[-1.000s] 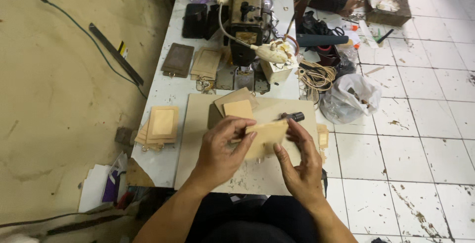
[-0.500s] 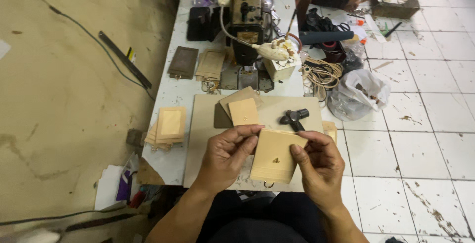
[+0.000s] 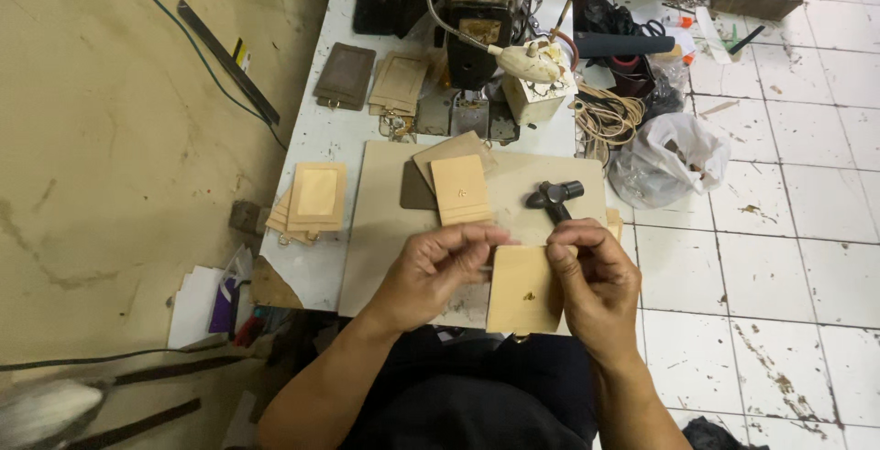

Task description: The person repeatedly picks up small leather pouches, inspects their edges and seams, and taps them with a hammer on a workbench. The person handles both dark and light-colored pouches, turning them over and checking the metal hardware before placing them back on the table.

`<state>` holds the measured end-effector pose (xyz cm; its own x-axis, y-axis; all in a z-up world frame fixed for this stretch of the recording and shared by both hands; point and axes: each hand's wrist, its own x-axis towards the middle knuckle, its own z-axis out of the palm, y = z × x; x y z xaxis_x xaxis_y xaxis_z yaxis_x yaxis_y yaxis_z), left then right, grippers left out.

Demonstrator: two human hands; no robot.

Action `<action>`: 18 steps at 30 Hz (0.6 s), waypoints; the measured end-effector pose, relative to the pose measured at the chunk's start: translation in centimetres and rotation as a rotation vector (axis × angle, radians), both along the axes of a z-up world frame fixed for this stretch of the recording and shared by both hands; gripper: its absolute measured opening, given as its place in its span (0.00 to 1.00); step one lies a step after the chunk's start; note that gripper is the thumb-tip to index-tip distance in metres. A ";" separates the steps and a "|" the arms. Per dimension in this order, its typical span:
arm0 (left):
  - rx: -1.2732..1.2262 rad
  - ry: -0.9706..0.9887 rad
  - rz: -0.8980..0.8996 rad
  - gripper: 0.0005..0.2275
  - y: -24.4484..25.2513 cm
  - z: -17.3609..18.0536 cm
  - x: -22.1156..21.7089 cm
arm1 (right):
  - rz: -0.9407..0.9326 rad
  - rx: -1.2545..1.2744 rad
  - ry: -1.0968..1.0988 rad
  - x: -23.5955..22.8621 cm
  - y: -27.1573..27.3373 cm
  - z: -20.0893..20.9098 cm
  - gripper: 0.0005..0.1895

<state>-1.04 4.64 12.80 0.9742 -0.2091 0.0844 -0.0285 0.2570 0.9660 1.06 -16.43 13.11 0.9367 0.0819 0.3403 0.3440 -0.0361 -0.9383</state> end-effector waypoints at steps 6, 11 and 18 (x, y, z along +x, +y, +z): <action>-0.227 0.043 0.046 0.12 -1.6 -2.4 -0.2 | -0.124 0.172 -0.104 1.3 0.8 -1.8 0.02; -0.128 -0.060 0.078 0.11 -2.1 -0.7 -0.9 | -0.158 0.167 -0.138 1.3 1.5 -2.2 0.01; 0.136 -0.191 0.153 0.11 -1.8 1.3 -0.6 | -0.159 -0.002 -0.235 0.9 1.4 -1.5 0.02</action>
<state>-1.67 2.89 14.08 0.9644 -0.0828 0.2511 -0.2422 0.1042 0.9646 1.97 -14.98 11.56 0.8335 -0.0592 0.5493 0.5416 -0.1091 -0.8335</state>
